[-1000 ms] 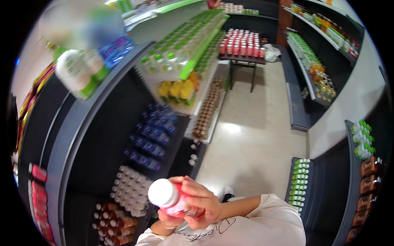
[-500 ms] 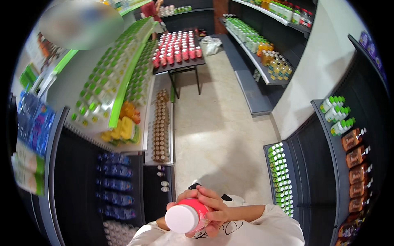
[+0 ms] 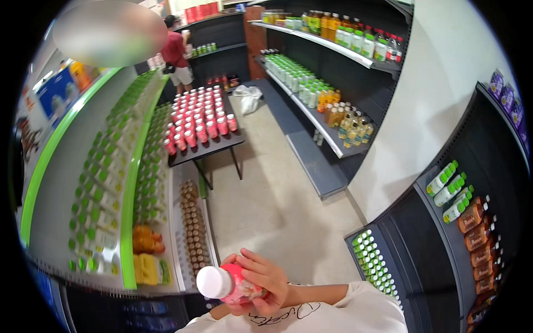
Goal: The person removes bottles from store shelves and arranges them on a table by hand.
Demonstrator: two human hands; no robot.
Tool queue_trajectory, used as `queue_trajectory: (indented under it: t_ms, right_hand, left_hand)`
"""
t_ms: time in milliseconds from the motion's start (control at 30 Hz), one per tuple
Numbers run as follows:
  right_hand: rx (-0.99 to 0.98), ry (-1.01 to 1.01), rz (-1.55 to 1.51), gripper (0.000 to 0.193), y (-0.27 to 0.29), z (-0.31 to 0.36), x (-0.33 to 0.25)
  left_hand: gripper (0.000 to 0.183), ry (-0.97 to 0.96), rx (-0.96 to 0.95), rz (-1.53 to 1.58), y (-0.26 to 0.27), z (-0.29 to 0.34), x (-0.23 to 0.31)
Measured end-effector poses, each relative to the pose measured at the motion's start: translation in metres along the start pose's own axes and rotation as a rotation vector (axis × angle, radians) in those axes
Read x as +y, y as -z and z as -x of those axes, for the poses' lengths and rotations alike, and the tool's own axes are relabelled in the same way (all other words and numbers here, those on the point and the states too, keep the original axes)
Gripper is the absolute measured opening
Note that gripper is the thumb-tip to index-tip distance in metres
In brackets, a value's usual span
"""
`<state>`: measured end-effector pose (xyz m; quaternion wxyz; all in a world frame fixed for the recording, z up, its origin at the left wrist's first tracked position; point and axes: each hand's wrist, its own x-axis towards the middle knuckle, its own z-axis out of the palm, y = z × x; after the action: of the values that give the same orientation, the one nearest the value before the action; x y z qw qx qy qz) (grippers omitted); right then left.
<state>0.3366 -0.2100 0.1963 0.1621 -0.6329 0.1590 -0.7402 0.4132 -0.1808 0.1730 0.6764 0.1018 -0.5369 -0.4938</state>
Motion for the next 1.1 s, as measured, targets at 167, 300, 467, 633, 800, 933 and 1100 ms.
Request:
queue_trajectory:
  t_ms: [167,300,467,633,800,933,1100]
  right_hand:
    - [0.323,0.115,0.141,0.050,-0.015,-0.025,0.073]
    - [0.454,0.090,0.049,0.050,-0.009,-0.056,0.132]
    - [0.329,-0.043,0.089,0.052,0.012,-0.089,0.198]
    - [0.083,-0.236,-0.021,0.062,0.053,-0.129,0.282]
    - [0.121,-0.182,0.022,0.067,0.098,-0.182,0.374]
    - [0.069,-0.258,-0.074,0.068,0.131,-0.225,0.431]
    - [0.109,-0.614,-0.127,0.065,0.168,-0.260,0.484]
  left_hand:
    - [0.055,-0.032,-0.055,-0.039,0.032,-0.065,-0.049]
    - [0.062,-0.020,-0.078,-0.059,0.052,-0.115,-0.088]
    - [0.072,-0.018,-0.083,-0.117,0.077,-0.176,-0.138]
    - [0.082,-0.042,-0.083,-0.190,0.098,-0.263,-0.208]
    - [0.076,0.035,-0.106,-0.099,0.096,-0.363,-0.275]
    - [0.071,-0.153,-0.259,-0.286,0.102,-0.447,-0.331]
    - [0.079,0.076,-0.138,-0.260,0.104,-0.484,-0.394]
